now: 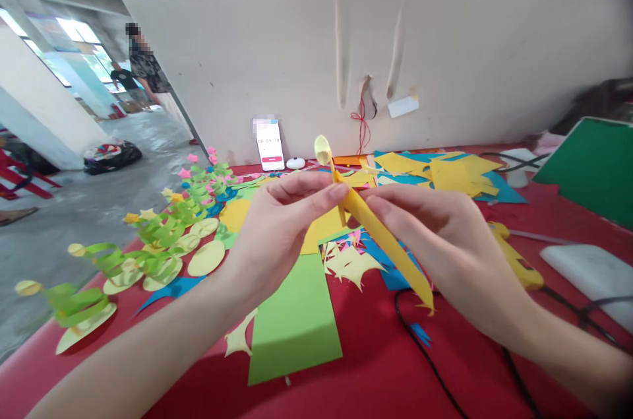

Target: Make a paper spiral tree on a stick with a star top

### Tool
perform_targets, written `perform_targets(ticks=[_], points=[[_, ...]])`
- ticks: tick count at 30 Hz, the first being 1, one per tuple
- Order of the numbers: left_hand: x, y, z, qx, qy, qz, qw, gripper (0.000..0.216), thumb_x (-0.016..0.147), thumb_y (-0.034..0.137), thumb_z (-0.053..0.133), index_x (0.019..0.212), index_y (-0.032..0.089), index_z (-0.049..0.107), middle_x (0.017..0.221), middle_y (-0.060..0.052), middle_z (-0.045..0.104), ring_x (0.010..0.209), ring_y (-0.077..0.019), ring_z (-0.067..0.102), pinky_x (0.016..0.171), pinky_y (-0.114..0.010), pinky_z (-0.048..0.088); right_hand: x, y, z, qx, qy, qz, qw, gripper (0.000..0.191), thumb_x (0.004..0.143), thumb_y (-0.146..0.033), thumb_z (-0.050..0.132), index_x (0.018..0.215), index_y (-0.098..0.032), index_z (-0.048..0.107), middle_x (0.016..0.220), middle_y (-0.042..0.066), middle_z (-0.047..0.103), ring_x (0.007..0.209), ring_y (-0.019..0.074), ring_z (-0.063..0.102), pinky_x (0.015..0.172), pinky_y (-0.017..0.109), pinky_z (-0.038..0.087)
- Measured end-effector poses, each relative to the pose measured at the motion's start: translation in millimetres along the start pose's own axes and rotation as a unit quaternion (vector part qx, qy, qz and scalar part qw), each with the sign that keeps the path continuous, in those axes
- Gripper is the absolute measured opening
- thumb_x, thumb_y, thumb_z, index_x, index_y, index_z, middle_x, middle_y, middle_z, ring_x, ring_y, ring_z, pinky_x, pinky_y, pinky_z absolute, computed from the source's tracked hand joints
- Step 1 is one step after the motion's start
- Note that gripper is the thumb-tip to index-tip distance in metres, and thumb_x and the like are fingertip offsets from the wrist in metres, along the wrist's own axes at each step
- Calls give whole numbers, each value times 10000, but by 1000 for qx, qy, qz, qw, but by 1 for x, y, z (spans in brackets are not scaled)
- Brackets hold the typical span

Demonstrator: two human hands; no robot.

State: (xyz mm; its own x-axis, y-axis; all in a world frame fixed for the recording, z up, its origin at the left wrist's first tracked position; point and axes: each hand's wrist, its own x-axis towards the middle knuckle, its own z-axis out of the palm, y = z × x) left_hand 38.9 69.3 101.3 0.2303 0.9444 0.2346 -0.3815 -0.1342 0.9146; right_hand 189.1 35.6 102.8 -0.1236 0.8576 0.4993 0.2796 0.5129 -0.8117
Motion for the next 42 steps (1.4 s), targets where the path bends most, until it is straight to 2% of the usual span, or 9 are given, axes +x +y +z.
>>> perform_targets(ticks=[5, 12, 17, 23, 29, 33, 36, 39, 42], points=[[-1, 0, 0, -32, -17, -11, 999, 73, 684, 144, 707, 627, 175, 674, 622, 45, 670, 621, -47, 588, 617, -133, 460, 1, 0, 2, 49, -28, 18, 998, 200, 780, -132, 508, 839, -214, 681, 725, -18, 663, 652, 112, 605, 524, 199, 453], [-3, 0, 0, -23, -25, -25, 999, 65, 677, 178, 715, 644, 194, 661, 668, 32, 645, 641, -85, 584, 614, -196, 473, 0, 4, 4, 68, -53, 56, 995, 207, 725, -115, 555, 843, -237, 674, 715, -8, 640, 676, 142, 617, 520, 219, 487], [-4, -1, 2, -21, -51, -16, 998, 77, 705, 198, 694, 654, 193, 636, 651, 45, 622, 589, -68, 558, 592, -190, 461, -3, 6, 8, 68, -36, 44, 996, 153, 720, -102, 583, 754, -227, 664, 649, -34, 612, 580, 93, 552, 508, 177, 457], [-8, -3, 5, -29, -38, -17, 999, 88, 692, 208, 710, 653, 185, 635, 677, 53, 604, 659, -55, 561, 624, -150, 453, -10, 6, 14, 13, 11, 9, 1000, 17, 744, -214, 635, 738, -212, 619, 637, -41, 583, 567, 71, 524, 512, 141, 443], [-10, -4, 9, -40, -30, -22, 998, 56, 717, 222, 686, 687, 197, 646, 709, 40, 617, 696, -71, 563, 676, -163, 467, -16, 13, 18, -36, 64, -18, 997, 88, 802, -278, 578, 738, -256, 634, 607, -46, 592, 520, 79, 541, 469, 165, 433], [-12, -5, 10, -36, -20, -20, 999, 54, 716, 219, 686, 673, 193, 667, 650, 40, 584, 640, -69, 541, 633, -161, 466, -18, 16, 19, -3, 77, -34, 996, 93, 814, -223, 566, 839, -284, 632, 645, -77, 613, 534, 41, 547, 502, 116, 439], [-12, -6, 9, -19, -43, -5, 999, 37, 741, 220, 662, 728, 214, 696, 649, 35, 600, 614, -76, 541, 612, -176, 464, -16, 13, 18, 17, 73, -43, 996, 90, 813, -201, 570, 794, -270, 625, 604, -99, 586, 506, 7, 523, 483, 65, 420], [-12, -6, 9, -16, -62, -2, 998, 73, 769, 224, 632, 773, 226, 705, 734, 21, 642, 706, -94, 558, 635, -179, 465, -13, 8, 16, 18, 78, -48, 996, 104, 809, -196, 574, 715, -219, 610, 572, -99, 571, 504, -8, 517, 496, 35, 418], [-12, -5, 9, -18, -44, -9, 999, 93, 784, 232, 616, 794, 200, 702, 865, -6, 667, 861, -121, 558, 747, -199, 464, -10, 4, 13, 10, 82, -35, 996, 155, 813, -198, 569, 661, -180, 590, 579, -86, 585, 515, -10, 521, 524, 24, 425]])
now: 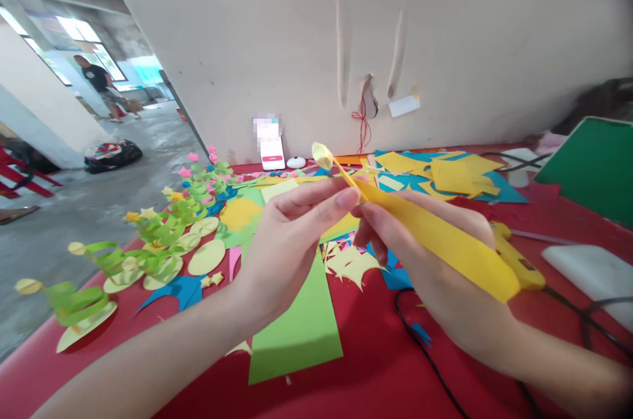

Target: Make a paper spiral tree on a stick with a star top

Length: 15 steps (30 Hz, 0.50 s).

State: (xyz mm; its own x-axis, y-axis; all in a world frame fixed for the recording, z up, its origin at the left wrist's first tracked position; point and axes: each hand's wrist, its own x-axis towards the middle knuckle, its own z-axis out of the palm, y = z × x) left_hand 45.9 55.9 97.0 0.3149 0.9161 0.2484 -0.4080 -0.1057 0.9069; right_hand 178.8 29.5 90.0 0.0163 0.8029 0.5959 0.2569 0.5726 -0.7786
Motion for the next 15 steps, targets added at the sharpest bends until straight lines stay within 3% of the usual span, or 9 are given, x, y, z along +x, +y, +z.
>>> perform_targets(ticks=[3, 10, 15], points=[[0, 0, 0, 1, 5, 6, 1000, 121, 803, 231, 592, 815, 190, 706, 903, -15, 671, 905, -130, 557, 827, -226, 448, 0, 0, -1, -6, 6, -4, 1000, 179, 817, -190, 563, 639, -172, 582, 566, -86, 579, 506, -15, 516, 527, 12, 423], [-1, -1, -2, 40, 24, 33, 998, 34, 728, 217, 676, 747, 222, 704, 734, 32, 651, 717, -84, 577, 655, -170, 485, -3, 6, 3, -32, 21, -38, 999, 78, 802, -220, 583, 735, -231, 622, 557, -96, 577, 472, 4, 501, 464, 45, 427], [-3, 1, -1, 76, 39, 28, 996, 62, 748, 226, 657, 761, 199, 711, 756, 18, 677, 794, -104, 599, 730, -174, 499, -6, 7, 4, -41, 35, -63, 997, 59, 783, -195, 605, 798, -244, 636, 615, -100, 620, 502, -4, 531, 506, 21, 445]])
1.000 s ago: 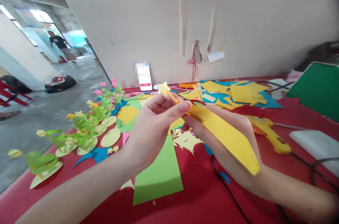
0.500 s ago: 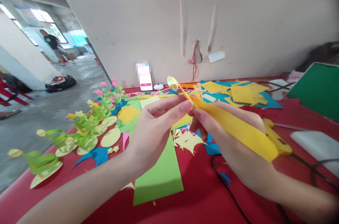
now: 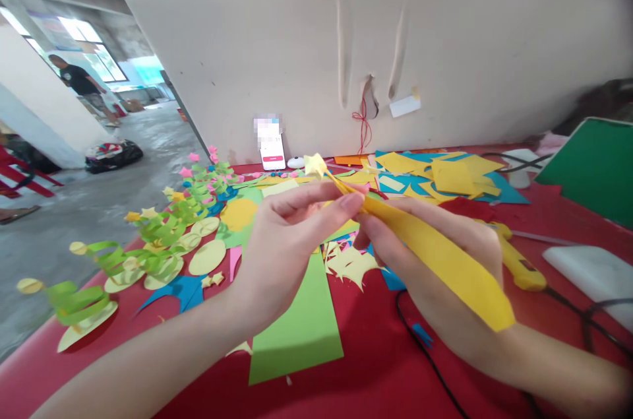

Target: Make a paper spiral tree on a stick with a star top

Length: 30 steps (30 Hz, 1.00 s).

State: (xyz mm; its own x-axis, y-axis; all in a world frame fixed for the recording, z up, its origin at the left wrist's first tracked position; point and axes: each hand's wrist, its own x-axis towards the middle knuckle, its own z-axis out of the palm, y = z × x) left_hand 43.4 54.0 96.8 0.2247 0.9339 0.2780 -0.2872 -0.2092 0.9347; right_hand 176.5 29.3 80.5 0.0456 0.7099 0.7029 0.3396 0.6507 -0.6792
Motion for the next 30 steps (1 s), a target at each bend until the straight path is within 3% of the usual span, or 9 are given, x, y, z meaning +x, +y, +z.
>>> perform_targets(ticks=[9, 17, 22, 30], points=[[-1, -1, 1, 4, -38, 43, 998, 167, 818, 191, 564, 848, 224, 725, 821, 20, 693, 860, -95, 605, 776, -132, 484, -2, 2, 2, 24, 13, 6, 1000, 74, 754, -186, 636, 797, -244, 620, 593, -95, 618, 479, 19, 561, 457, 50, 469], [0, -1, 0, 9, 23, 29, 999, 23, 737, 194, 661, 743, 203, 681, 760, 38, 648, 776, -91, 586, 674, -160, 490, 0, 1, 2, 36, 27, 3, 999, 156, 717, -89, 639, 766, -235, 610, 675, -74, 652, 537, 48, 579, 490, 117, 487], [0, -2, -1, -36, 31, 4, 999, 75, 747, 147, 631, 756, 195, 687, 790, 30, 684, 804, -93, 612, 731, -166, 510, 1, 4, 1, 80, 1, 24, 997, 252, 661, -16, 608, 818, -212, 620, 712, -55, 659, 582, 81, 596, 503, 179, 486], [-3, -1, 1, -14, 15, 37, 999, 38, 725, 200, 677, 742, 228, 698, 779, 43, 654, 785, -85, 582, 740, -174, 487, 1, -2, 1, 13, 26, -28, 999, 137, 703, -67, 623, 716, -199, 586, 594, -80, 605, 483, 32, 526, 475, 116, 471]])
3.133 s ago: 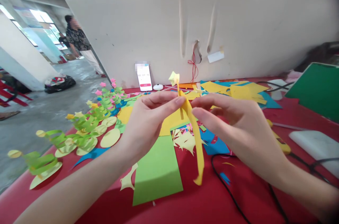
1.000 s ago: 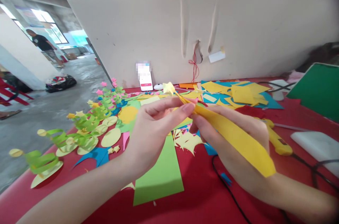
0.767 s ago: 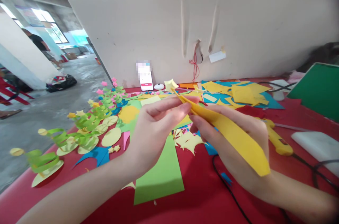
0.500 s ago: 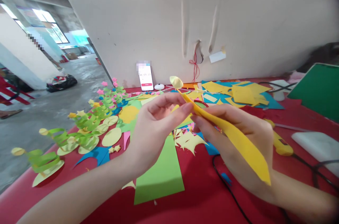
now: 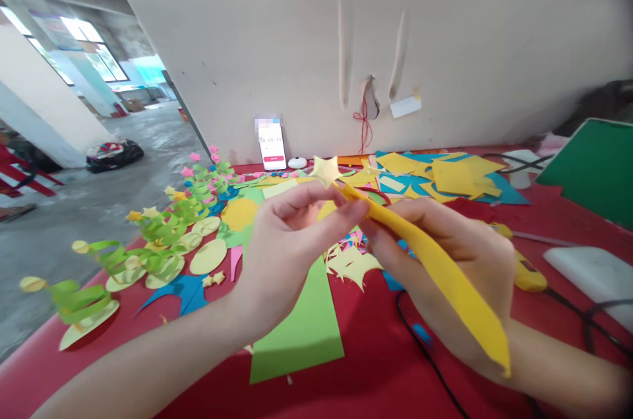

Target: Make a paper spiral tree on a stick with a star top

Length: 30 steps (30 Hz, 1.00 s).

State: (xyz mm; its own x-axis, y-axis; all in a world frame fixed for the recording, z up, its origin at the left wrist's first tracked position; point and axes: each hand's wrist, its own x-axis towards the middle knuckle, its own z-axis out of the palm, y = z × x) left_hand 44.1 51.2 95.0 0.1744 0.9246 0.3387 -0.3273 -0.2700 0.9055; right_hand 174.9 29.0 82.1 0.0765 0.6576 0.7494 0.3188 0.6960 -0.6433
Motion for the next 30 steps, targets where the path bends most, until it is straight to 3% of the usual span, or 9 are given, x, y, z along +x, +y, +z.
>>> perform_targets(ticks=[6, 11, 17, 22, 30], points=[[1, -1, -2, 7, 0, -13, 1000, 21, 714, 224, 684, 720, 238, 698, 770, 25, 669, 766, -126, 600, 699, -232, 485, -4, 1, 0, 38, -7, 16, 999, 161, 707, -85, 635, 775, -226, 598, 677, -47, 643, 592, 96, 590, 522, 198, 509], [0, -2, -4, 19, 6, -22, 1000, 39, 728, 236, 670, 698, 240, 694, 776, 20, 665, 779, -139, 588, 731, -269, 472, -7, 7, 1, 62, 1, 22, 998, 262, 665, -31, 651, 813, -242, 604, 703, -59, 640, 620, 98, 591, 528, 200, 490], [-1, 1, -1, 42, 7, -22, 999, 70, 747, 243, 649, 768, 248, 716, 812, 34, 670, 810, -114, 588, 718, -191, 475, -5, 8, 0, 60, 0, 36, 998, 352, 628, 42, 602, 825, -250, 598, 738, -44, 642, 619, 118, 599, 522, 217, 484], [-1, 2, 1, 24, -4, -18, 1000, 112, 773, 213, 614, 782, 258, 716, 828, 34, 675, 840, -125, 602, 725, -194, 485, 0, 5, 0, 50, -7, 41, 998, 324, 644, 24, 591, 820, -247, 590, 690, -44, 633, 574, 115, 592, 479, 216, 477], [2, 4, 0, 4, 2, -40, 999, 34, 691, 256, 703, 723, 248, 711, 796, 21, 676, 794, -138, 607, 723, -243, 500, -2, 5, 1, 46, -22, 53, 997, 255, 705, -45, 601, 847, -256, 595, 747, -60, 657, 612, 101, 627, 520, 205, 512]])
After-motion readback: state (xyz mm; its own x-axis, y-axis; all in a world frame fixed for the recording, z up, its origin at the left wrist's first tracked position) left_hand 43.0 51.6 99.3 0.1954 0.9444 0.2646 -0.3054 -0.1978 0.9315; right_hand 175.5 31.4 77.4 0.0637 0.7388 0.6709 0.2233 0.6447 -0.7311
